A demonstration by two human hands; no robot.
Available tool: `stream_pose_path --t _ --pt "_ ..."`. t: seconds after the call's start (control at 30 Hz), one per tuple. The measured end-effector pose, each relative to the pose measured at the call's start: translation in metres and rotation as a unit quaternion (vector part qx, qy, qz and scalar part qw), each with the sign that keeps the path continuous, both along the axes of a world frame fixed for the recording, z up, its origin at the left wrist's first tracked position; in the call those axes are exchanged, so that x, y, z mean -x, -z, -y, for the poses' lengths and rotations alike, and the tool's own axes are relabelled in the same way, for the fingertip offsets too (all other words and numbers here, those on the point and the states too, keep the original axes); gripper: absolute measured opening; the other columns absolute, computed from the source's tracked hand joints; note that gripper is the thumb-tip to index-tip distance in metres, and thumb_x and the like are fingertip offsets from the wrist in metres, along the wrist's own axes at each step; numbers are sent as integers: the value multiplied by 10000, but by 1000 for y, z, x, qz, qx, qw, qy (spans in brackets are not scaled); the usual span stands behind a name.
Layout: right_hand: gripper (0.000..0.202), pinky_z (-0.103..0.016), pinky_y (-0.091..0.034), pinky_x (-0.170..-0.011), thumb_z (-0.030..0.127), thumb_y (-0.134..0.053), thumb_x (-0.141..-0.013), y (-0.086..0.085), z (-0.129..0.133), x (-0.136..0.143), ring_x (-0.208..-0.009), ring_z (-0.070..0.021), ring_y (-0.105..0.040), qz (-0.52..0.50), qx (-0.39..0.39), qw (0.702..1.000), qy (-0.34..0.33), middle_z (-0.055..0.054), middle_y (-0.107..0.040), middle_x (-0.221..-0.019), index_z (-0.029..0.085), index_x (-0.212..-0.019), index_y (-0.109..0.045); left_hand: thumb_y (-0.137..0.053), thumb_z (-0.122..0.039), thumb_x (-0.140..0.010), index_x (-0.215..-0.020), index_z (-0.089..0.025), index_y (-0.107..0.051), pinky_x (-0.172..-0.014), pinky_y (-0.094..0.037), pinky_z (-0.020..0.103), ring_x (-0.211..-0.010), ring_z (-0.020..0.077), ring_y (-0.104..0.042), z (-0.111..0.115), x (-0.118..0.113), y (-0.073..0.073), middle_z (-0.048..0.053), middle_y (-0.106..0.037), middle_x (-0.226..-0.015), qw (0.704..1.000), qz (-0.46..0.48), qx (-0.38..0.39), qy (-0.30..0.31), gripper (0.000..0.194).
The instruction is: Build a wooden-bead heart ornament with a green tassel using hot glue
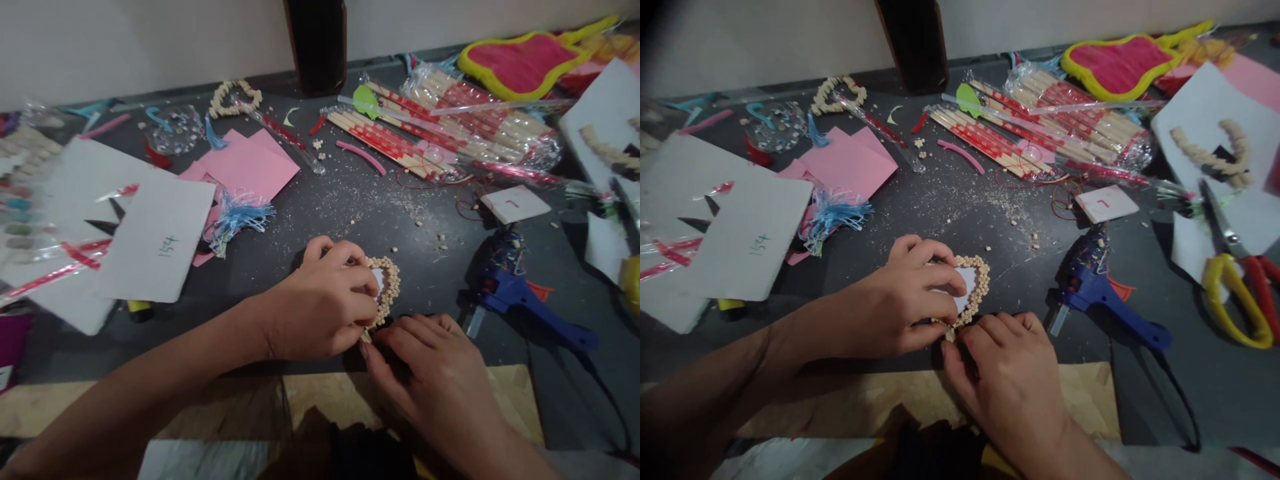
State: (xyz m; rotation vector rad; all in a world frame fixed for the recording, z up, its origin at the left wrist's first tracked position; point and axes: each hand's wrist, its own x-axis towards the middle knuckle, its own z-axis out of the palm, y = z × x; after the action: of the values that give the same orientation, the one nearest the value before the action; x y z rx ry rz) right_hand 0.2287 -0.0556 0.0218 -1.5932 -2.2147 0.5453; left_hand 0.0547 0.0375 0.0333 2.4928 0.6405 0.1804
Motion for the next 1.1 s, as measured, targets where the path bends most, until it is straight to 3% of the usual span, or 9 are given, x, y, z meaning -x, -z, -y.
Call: stream_pose_path --t 0.2,0.5,0.67,0.87,1.1 --pt "219 -307 -251 -631 279 -537 -866 1 1 -1 -604 -140 -530 -11 -5 1000 -2 15 -610 -620 205 -673 -607 -589 -208 -821 -674 -200 -647 -919 -220 498 -1082 251 -441 -1 -4 -1 -29 -675 -987 1000 7 -16 0 158" --pt "225 -310 -264 -630 287 -538 -864 3 1 1 -603 -148 -526 5 -13 1000 7 11 -604 -610 212 -663 -605 -612 -212 -810 -679 -197 -648 -903 -231 472 -1038 232 -448 -6 -10 2 -30 -671 -899 1000 -7 4 15 137" --pt "265 -301 -303 -625 350 -540 -886 -6 6 -12 -613 -150 -511 9 -19 1000 -14 6 -599 -620 216 -665 -598 -602 -219 -812 -687 -198 -653 -905 -247 476 -1021 236 -447 -5 -11 1 -17 -662 -879 1000 -17 9 12 137" --pt "114 -353 -330 -687 265 -574 -873 -18 4 -52 -745 -212 -528 141 -146 977 65 -42 -689 -777 212 -841 -670 -569 -192 -817 -698 -187 -660 -879 -253 493 -1013 252 -446 -6 -10 -3 4 -644 -857 999 -25 19 19 150" --pt "101 -418 -253 -802 331 -593 -870 2 1 -42 -852 -211 -528 133 -134 982 14 19 -711 -854 311 -882 -691 -563 -216 -828 -722 -192 -652 -878 -225 463 -1005 235 -426 -3 -8 1 1 -643 -888 1000 -8 22 7 140"
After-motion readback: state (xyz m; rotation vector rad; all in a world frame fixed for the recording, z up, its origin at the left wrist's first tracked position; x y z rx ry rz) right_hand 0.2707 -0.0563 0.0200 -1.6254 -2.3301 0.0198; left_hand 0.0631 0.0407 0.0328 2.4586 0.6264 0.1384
